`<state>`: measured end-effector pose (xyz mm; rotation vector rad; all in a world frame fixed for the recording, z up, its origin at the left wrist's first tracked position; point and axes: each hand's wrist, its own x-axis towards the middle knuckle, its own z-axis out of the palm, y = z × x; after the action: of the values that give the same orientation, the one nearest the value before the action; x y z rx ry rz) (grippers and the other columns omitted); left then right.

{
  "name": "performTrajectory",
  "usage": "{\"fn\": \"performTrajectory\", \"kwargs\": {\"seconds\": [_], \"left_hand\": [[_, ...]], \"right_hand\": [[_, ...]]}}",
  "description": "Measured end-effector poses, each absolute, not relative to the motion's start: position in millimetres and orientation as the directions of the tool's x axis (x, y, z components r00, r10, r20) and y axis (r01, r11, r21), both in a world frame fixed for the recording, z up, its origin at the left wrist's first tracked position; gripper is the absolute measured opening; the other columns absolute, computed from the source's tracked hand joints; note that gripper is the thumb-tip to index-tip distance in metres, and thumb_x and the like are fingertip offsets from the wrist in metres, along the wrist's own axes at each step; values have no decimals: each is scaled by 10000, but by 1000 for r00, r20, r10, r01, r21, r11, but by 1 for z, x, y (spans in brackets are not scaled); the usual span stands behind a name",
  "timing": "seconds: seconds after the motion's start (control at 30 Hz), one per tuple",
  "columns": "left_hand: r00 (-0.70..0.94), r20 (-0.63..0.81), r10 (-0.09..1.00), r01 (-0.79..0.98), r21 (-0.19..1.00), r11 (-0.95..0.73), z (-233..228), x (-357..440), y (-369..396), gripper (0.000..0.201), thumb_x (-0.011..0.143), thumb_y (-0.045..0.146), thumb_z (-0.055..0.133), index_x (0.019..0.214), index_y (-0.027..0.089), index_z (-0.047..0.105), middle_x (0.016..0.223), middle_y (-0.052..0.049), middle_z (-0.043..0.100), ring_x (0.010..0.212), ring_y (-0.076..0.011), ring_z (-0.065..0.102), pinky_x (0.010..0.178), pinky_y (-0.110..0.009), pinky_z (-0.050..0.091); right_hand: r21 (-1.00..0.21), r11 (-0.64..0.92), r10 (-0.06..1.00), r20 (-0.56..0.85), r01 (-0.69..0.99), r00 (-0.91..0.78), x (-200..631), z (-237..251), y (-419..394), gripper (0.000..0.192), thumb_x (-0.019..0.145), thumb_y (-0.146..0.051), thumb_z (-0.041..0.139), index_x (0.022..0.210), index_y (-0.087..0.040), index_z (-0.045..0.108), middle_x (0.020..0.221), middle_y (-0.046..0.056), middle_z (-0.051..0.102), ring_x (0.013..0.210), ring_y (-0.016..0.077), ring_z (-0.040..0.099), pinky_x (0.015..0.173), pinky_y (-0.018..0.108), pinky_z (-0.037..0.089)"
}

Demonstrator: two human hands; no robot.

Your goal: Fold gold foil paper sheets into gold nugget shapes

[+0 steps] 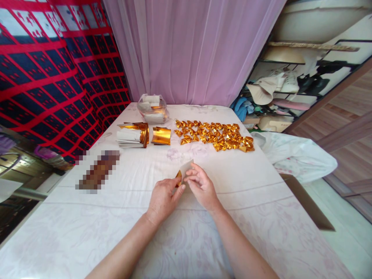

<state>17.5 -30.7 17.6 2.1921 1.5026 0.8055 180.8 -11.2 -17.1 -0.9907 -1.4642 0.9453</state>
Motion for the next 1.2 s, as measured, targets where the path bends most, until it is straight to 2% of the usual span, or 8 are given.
{"fn": "performTrajectory", "kwargs": {"seconds": [0.23, 0.33, 0.47, 0.63, 0.8, 0.93, 1.03, 1.2], "left_hand": [[84, 161, 983, 606, 775, -179, 11, 16, -27, 224, 885, 365, 531, 906, 240, 716, 735, -6, 718, 682, -175, 649, 663, -258, 443], [-24, 99, 995, 429, 900, -79, 10, 13, -25, 244, 834, 426, 567, 823, 215, 690, 630, 23, 625, 596, -137, 561, 601, -228, 394], [-10, 44, 999, 307, 951, -39, 9, 11, -21, 408, 826, 571, 512, 788, 187, 647, 582, 35, 526, 548, -112, 480, 547, -214, 382], [53, -63, 997, 252, 966, 47, 6, 12, -20, 484, 839, 620, 467, 829, 169, 642, 545, 41, 517, 484, -105, 481, 490, -211, 403], [62, -146, 987, 376, 920, 112, 0, 8, -21, 370, 865, 501, 481, 933, 185, 663, 593, 32, 609, 432, -116, 539, 460, -220, 393], [11, -159, 987, 541, 831, 128, 7, 2, -21, 297, 853, 339, 555, 1099, 207, 657, 673, 18, 684, 542, -148, 626, 576, -243, 436], [-23, -112, 993, 753, 652, 91, 15, 0, -22, 376, 885, 300, 537, 1248, 220, 594, 776, -2, 721, 702, -183, 677, 683, -271, 470], [417, 171, 893, 751, 489, -445, 14, 2, -21, 306, 938, 208, 443, 1152, 213, 662, 1140, -77, 702, 1027, -219, 651, 928, -389, 471]], "right_hand": [[-927, 355, 932, 342, 122, -116, 180, -16, -13, 498, 864, -206, 506, 1354, -267, 445, 1047, 51, 646, 832, 146, 706, 792, 300, 568], [-916, 351, 934, 357, 196, -4, 186, -13, -12, 412, 868, -251, 540, 1279, -243, 516, 1022, 54, 663, 826, 152, 693, 813, 313, 555], [-906, 294, 927, 347, 306, 138, 199, -7, -9, 313, 850, -344, 582, 1125, -197, 618, 1013, 81, 677, 888, 189, 651, 800, 309, 532], [-936, 195, 979, 201, 294, -10, 204, -10, -12, 309, 882, -449, 515, 801, -185, 654, 631, -15, 578, 590, 134, 549, 561, 223, 440], [-883, 44, 995, 83, 468, 63, 196, -17, -11, 302, 844, -439, 510, 737, -194, 650, 478, -65, 444, 430, 97, 403, 439, 210, 282], [-662, -46, 999, -22, 748, 42, 193, -9, -9, 261, 883, -355, 490, 811, -210, 695, 611, -16, 653, 546, 122, 578, 522, 204, 354], [-513, -62, 998, -58, 856, 38, 191, -1, -9, 241, 902, -313, 502, 838, -218, 714, 735, 25, 730, 679, 157, 659, 587, 220, 376], [-436, -61, 997, -78, 898, 30, 187, 5, -7, 241, 913, -296, 514, 826, -210, 722, 795, 63, 750, 739, 199, 684, 609, 252, 375]]}}
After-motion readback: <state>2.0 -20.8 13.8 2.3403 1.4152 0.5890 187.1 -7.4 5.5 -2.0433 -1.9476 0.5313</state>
